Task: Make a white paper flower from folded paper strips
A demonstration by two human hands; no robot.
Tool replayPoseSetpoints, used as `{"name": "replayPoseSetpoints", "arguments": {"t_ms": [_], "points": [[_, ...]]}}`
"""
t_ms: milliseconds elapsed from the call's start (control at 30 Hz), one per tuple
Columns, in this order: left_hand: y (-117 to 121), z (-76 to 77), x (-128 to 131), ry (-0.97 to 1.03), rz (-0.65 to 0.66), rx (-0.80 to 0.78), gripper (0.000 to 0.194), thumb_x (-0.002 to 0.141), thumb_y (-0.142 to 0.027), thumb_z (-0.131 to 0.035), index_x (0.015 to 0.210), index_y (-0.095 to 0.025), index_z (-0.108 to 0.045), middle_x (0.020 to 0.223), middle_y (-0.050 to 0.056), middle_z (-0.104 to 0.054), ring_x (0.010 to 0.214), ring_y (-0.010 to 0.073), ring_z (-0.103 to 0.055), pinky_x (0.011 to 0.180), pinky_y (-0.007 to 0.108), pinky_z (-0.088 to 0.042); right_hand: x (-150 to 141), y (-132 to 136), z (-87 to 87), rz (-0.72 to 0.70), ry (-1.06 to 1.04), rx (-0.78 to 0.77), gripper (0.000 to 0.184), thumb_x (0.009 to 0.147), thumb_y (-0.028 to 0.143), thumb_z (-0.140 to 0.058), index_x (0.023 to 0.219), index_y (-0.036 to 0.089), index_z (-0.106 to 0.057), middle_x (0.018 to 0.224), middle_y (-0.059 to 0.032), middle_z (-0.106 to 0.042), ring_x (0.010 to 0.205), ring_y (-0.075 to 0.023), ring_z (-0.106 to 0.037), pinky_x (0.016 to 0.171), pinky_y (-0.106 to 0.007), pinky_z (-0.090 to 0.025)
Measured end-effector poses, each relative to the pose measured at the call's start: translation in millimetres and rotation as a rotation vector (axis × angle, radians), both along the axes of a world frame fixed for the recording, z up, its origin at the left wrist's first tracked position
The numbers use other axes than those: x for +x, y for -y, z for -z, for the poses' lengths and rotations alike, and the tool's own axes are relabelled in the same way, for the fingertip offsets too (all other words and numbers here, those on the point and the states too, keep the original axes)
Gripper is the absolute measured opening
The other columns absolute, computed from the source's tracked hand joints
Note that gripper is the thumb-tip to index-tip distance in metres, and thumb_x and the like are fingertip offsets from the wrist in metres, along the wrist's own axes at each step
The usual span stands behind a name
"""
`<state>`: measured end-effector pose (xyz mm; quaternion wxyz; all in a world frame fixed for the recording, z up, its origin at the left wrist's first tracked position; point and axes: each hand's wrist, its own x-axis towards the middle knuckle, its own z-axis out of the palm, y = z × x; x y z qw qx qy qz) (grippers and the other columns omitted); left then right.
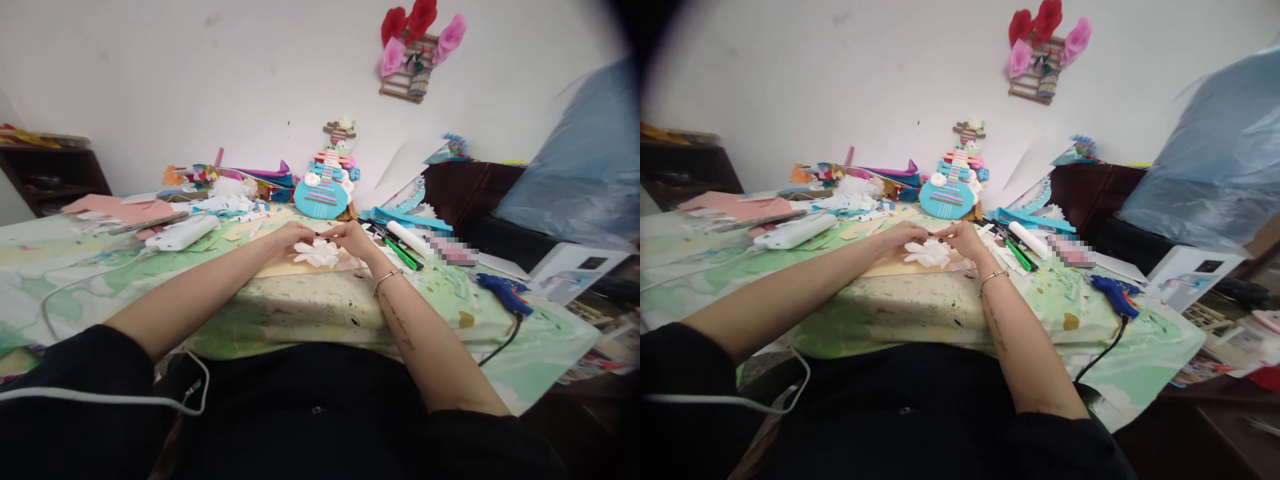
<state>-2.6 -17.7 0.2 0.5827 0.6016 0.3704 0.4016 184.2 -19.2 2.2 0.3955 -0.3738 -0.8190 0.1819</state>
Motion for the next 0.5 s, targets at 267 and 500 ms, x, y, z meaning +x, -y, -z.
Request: {"name": "replayPoseSetpoints", "arguments": {"t_ms": [267, 500], "points": [[0.4, 0.2, -0.2, -0.043, -0.010, 0.037, 0.007, 0.060, -0.011, -0.062, 0.053, -0.011, -0.062, 0.048, 0.002, -0.058, 0.041, 0.0075, -0.047, 0.041, 0.020, -0.031, -4.3, 6.6, -3.3, 0.094, 0.073, 0.035, 0.028, 0.068, 0.017, -0.059, 0.091, 0.010, -0.072, 0.073, -0.0074, -0.069, 0.051, -0.0085, -0.051, 0.049, -0.019, -0.038], [-6.2, 5.9, 0.3, -0.121, -0.039, 0.136, 0.012, 0.059, -0.017, -0.066, 0.069, -0.010, -0.069, 0.053, 0.002, -0.062, 0.044, 0.0073, -0.048, 0.043, 0.019, -0.031, -4.1, 10.1, -4.6, 0.128, 0.200, 0.064, 0.029, 0.074, 0.029, -0.051, 0.067, 0.009, -0.070, 0.049, 0.0005, -0.053, 0.048, -0.0070, -0.041, 0.046, -0.019, -0.027]]}}
